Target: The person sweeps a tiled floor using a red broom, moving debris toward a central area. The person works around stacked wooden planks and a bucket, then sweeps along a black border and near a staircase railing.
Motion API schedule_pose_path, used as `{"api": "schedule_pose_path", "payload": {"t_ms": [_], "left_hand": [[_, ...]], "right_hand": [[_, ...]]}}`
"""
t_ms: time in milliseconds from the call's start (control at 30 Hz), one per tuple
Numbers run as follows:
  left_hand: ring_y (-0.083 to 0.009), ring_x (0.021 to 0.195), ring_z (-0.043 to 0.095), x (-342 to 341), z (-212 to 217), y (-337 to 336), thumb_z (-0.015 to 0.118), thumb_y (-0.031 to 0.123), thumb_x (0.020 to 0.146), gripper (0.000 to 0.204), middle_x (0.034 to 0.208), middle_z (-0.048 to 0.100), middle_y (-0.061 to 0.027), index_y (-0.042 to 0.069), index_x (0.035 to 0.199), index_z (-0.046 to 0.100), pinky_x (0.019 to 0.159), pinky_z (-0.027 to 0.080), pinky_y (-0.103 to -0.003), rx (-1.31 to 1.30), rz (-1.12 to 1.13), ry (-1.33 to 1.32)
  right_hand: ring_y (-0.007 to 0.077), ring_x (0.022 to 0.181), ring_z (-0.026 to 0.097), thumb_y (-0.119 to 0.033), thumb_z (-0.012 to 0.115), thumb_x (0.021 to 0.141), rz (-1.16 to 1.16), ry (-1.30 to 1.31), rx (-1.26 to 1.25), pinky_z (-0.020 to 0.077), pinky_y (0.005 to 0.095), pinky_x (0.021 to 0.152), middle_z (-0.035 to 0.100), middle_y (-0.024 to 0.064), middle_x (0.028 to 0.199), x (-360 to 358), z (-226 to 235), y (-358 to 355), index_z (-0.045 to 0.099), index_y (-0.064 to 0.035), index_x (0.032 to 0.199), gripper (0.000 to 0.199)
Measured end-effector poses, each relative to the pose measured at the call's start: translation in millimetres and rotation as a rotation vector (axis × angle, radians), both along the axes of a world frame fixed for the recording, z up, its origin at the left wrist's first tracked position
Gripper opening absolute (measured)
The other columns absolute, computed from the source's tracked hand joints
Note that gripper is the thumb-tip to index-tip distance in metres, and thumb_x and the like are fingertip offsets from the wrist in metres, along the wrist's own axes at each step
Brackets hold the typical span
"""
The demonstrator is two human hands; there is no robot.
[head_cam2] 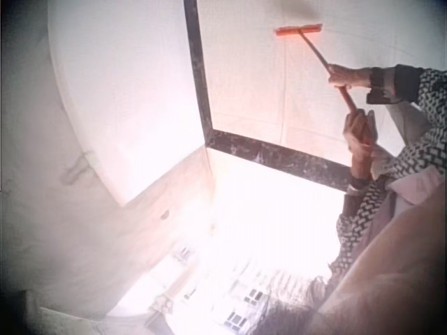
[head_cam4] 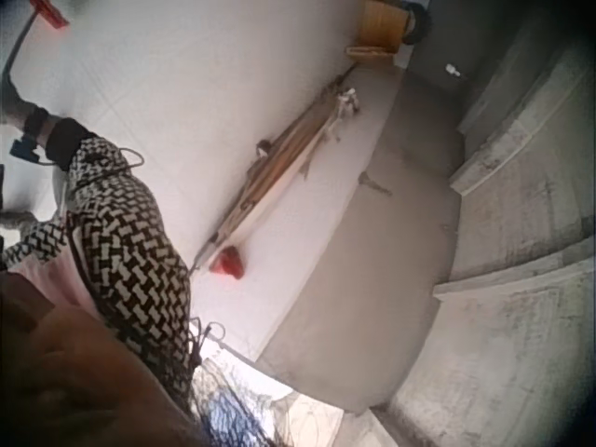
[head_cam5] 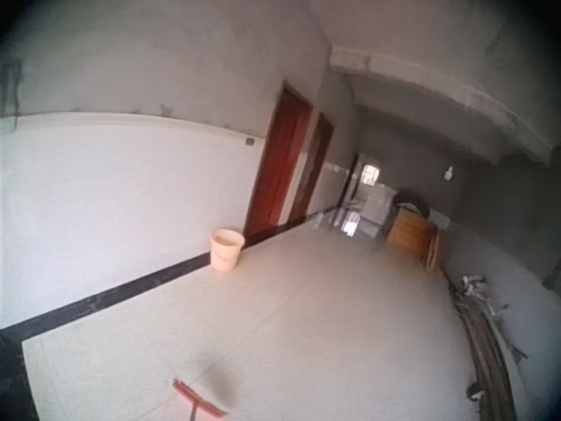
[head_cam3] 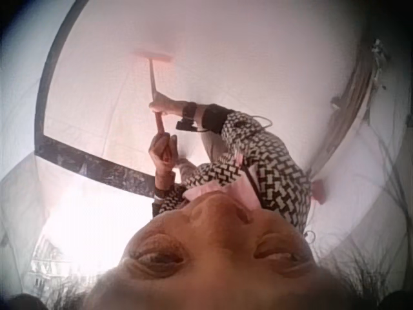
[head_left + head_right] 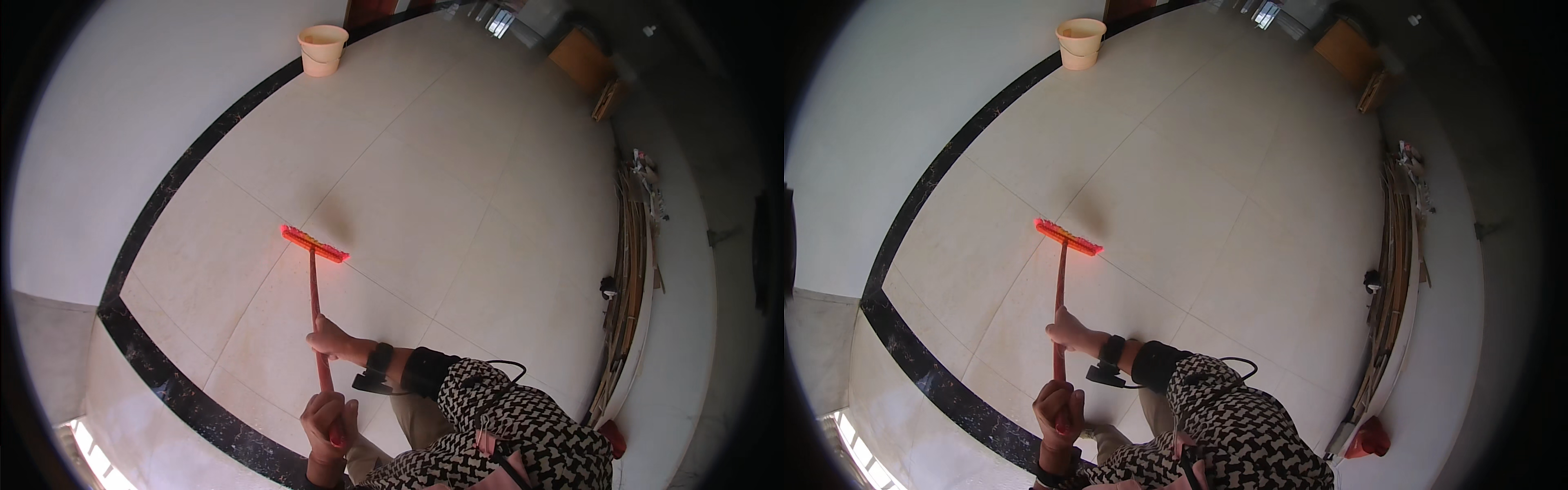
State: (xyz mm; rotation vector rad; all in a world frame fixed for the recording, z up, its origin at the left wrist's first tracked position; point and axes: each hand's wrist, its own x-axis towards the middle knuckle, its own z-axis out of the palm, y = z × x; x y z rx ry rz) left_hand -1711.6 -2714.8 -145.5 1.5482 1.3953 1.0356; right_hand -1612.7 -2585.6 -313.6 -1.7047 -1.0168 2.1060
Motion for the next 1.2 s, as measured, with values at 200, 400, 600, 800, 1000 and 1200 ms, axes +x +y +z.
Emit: {"api": "schedule_pose_path", "payload": {"t_ms": [200,400,600,800,1000,1200], "left_hand": [[-0.0189,0.064,0.055,-136,-134,-69,0.064,0.001,0.091,0.018,0.077,0.062,-0.0094,-0.001,0.075,0.055,0.060,0.044,-0.031,-0.074,0.334,-0.114],[-0.0153,0.056,0.045,-273,5,-309,0.061,0.003,0.093,0.034,0.065,0.054,-0.0089,0.000,0.063,0.046,0.054,0.033,-0.034,-0.199,0.638,0.149],[-0.0333,0.055,0.058,-283,21,-333,0.076,0.013,0.079,0.032,0.064,0.057,-0.0094,0.007,0.063,0.050,0.050,0.041,-0.040,-0.416,0.663,0.670],[-0.0285,0.057,0.062,-240,95,-352,0.083,0.009,0.068,0.021,0.066,0.061,-0.0064,0.006,0.066,0.062,0.053,0.048,-0.038,-0.230,0.434,0.328],[-0.0289,0.063,0.062,-218,22,-314,0.078,0.006,0.076,0.013,0.078,0.066,-0.0097,0.004,0.078,0.066,0.058,0.048,-0.036,-0.019,0.378,-0.135],[-0.0264,0.060,0.062,-274,31,-403,0.077,0.013,0.072,0.014,0.070,0.063,-0.0019,0.010,0.068,0.064,0.053,0.049,-0.035,-0.184,0.393,-0.007]], "right_hand": [[0.0367,0.061,0.068,-0.006,0.059,0.082,0.398,-0.079,0.312,0.0537,0.0445,0.045,0.063,0.0290,0.084,-159,-118,-31,0.035,0.0198,0.114,0.047],[0.0348,0.068,0.065,-0.014,0.056,0.089,0.625,0.152,-0.197,0.0500,0.0423,0.050,0.063,0.0302,0.087,-390,-47,-356,0.021,0.0233,0.124,0.061],[0.0180,0.055,0.057,-0.011,0.059,0.089,0.714,0.505,-0.518,0.0439,0.0346,0.048,0.059,0.0099,0.065,-440,-12,-460,0.060,-0.0014,0.077,0.016],[0.0156,0.047,0.050,-0.010,0.052,0.092,0.543,0.473,-0.549,0.0332,0.0308,0.036,0.055,0.0076,0.070,-327,52,-401,0.049,-0.0043,0.094,0.007],[0.0163,0.038,0.041,-0.006,0.047,0.091,0.350,-0.078,-0.270,0.0268,0.0299,0.031,0.052,0.0109,0.066,-224,35,-297,0.046,-0.0018,0.089,0.004],[0.0163,0.044,0.044,-0.008,0.050,0.091,0.294,0.050,-0.440,0.0275,0.0295,0.034,0.053,0.0122,0.074,-282,10,-422,0.040,-0.0052,0.103,0.016]]}}
